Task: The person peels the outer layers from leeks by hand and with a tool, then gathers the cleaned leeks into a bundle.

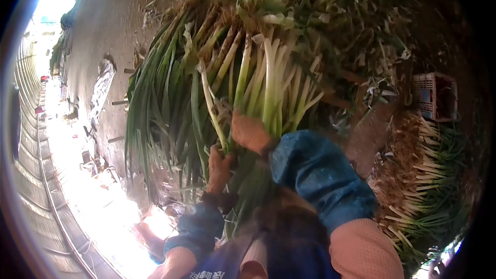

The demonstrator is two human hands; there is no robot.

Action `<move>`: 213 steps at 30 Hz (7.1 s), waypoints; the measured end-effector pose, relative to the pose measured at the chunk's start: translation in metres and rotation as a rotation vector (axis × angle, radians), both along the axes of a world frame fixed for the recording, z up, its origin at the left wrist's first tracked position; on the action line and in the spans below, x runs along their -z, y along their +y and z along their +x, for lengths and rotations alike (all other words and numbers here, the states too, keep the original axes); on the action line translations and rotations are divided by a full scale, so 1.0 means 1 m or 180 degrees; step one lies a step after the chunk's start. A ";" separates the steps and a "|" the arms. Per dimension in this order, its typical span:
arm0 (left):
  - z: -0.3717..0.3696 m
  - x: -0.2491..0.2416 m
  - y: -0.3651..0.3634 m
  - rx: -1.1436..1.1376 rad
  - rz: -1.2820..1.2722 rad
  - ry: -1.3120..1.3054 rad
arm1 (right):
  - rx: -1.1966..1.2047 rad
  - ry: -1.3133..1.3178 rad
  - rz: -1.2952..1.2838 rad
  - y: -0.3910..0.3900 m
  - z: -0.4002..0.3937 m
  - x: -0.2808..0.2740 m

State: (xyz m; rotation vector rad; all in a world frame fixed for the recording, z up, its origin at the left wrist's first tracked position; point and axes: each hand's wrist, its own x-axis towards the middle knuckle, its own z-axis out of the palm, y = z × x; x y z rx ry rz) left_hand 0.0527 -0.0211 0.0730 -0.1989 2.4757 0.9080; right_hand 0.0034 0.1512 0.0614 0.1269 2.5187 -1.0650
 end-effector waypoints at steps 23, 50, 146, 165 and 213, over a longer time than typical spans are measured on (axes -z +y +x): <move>0.001 -0.019 0.016 -0.0319 -0.0278 0.0225 | -0.0540 -0.0633 -0.0374 0.024 0.087 -0.065; 0.028 -0.030 -0.010 0.0284 -0.0199 0.0146 | -0.0135 0.0151 -0.0095 -0.026 -0.020 0.001; -0.044 0.026 0.084 0.1120 -0.0607 0.0080 | 0.0645 -0.0201 0.0485 0.082 0.027 0.001; -0.069 0.058 0.025 0.0735 -0.0687 0.1422 | 0.0548 -0.0349 0.0360 0.090 0.072 -0.008; -0.114 -0.016 0.046 0.0997 -0.1744 0.0452 | 0.0082 -0.0935 -0.0579 0.011 0.098 -0.075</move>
